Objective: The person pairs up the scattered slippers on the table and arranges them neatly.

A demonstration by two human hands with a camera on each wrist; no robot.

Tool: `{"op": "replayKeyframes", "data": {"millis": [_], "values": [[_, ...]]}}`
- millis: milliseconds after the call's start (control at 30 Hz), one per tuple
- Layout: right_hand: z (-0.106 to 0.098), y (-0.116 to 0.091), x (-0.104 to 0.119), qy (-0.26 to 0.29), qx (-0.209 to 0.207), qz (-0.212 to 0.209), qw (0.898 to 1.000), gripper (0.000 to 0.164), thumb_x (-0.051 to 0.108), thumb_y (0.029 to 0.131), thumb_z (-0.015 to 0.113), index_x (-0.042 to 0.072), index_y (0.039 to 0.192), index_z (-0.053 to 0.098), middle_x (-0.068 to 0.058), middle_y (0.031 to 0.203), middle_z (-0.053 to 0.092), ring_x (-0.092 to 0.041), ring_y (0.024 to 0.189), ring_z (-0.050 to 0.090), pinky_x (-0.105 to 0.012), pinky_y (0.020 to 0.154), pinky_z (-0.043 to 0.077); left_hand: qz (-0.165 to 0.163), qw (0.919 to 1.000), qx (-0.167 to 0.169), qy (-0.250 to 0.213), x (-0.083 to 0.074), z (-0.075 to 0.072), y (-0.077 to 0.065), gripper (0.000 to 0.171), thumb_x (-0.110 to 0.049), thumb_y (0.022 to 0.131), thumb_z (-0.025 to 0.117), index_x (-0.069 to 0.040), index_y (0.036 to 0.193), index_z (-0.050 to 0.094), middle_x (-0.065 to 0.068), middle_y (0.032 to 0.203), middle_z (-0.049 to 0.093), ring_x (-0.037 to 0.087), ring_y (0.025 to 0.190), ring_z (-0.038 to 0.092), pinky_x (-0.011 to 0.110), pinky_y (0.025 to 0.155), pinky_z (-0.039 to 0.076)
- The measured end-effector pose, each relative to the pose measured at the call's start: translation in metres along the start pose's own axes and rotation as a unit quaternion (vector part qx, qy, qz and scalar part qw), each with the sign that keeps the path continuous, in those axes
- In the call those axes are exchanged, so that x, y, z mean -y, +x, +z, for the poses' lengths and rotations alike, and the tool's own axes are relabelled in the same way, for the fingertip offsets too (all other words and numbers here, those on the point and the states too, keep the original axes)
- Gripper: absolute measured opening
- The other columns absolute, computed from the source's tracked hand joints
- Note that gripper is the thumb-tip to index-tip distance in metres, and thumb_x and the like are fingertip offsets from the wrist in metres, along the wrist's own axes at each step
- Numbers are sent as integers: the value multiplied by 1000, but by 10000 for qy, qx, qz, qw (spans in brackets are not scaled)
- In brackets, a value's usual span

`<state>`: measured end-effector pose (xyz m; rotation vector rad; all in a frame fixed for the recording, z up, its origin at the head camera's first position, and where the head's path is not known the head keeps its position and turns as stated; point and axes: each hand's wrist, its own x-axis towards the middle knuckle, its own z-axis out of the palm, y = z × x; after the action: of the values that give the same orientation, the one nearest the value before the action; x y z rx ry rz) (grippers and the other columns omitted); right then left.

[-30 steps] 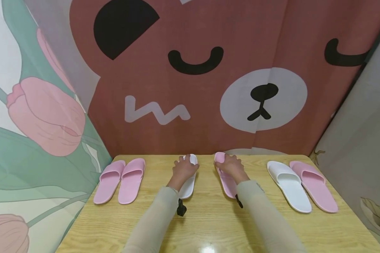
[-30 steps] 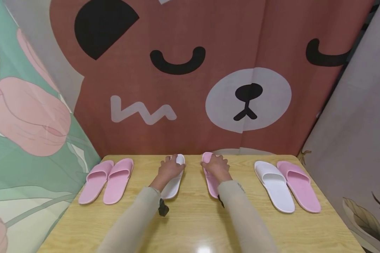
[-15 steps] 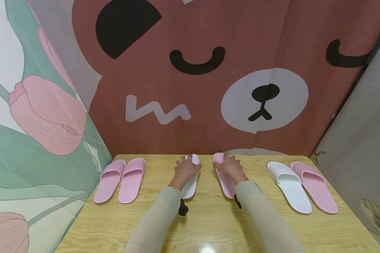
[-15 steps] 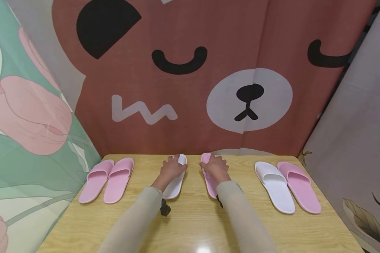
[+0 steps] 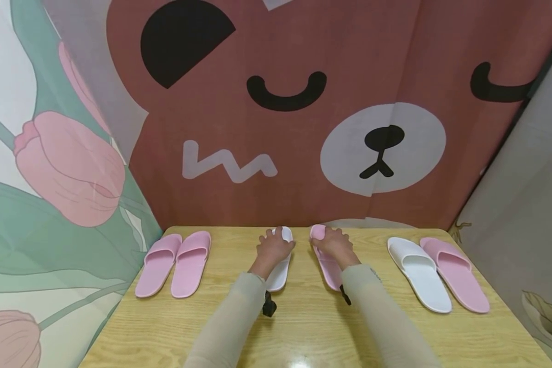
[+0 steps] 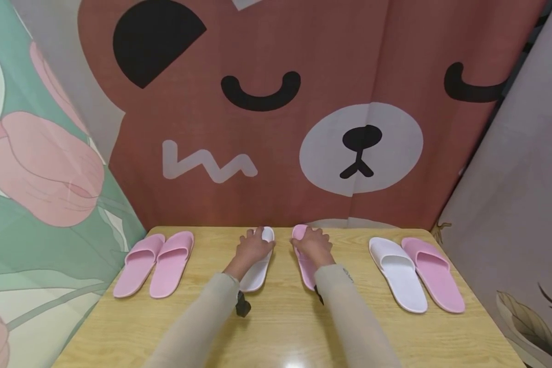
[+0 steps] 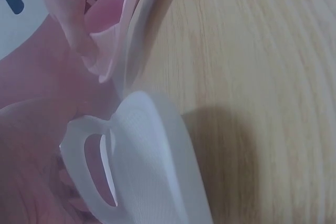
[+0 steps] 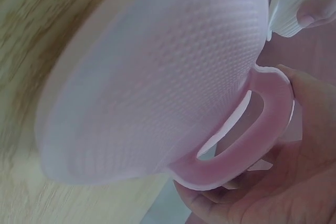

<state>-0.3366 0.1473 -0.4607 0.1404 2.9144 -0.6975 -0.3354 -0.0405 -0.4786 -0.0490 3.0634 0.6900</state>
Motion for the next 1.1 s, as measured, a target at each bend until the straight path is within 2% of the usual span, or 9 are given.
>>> {"op": "replayKeyframes", "data": {"millis": [333, 567, 1100], "values": [[-2, 0, -7, 4, 1, 44, 10000, 83, 58, 83, 54, 3, 141, 34, -29, 134, 38, -51, 118, 37, -65, 90, 34, -87, 9999, -72, -88, 3, 4, 2, 71, -57, 84, 55, -16, 140, 37, 19, 131, 42, 44, 114, 41, 58, 87, 38], [-9, -1, -17, -84, -28, 158, 9998, 83, 58, 82, 54, 2, 140, 34, -29, 131, 40, -50, 115, 38, -64, 88, 36, -199, 9997, 75, -112, 3, 0, 0, 74, -59, 85, 52, -17, 143, 32, 19, 136, 37, 45, 119, 37, 60, 91, 36], [-21, -3, -44, -56, 183, 377, 9991, 86, 56, 84, 53, -1, 142, 28, -34, 134, 33, -55, 119, 31, -67, 93, 29, -279, 9995, 87, -108, 6, -3, 0, 73, -54, 86, 53, -15, 144, 32, 20, 137, 37, 45, 120, 36, 60, 91, 36]]}}
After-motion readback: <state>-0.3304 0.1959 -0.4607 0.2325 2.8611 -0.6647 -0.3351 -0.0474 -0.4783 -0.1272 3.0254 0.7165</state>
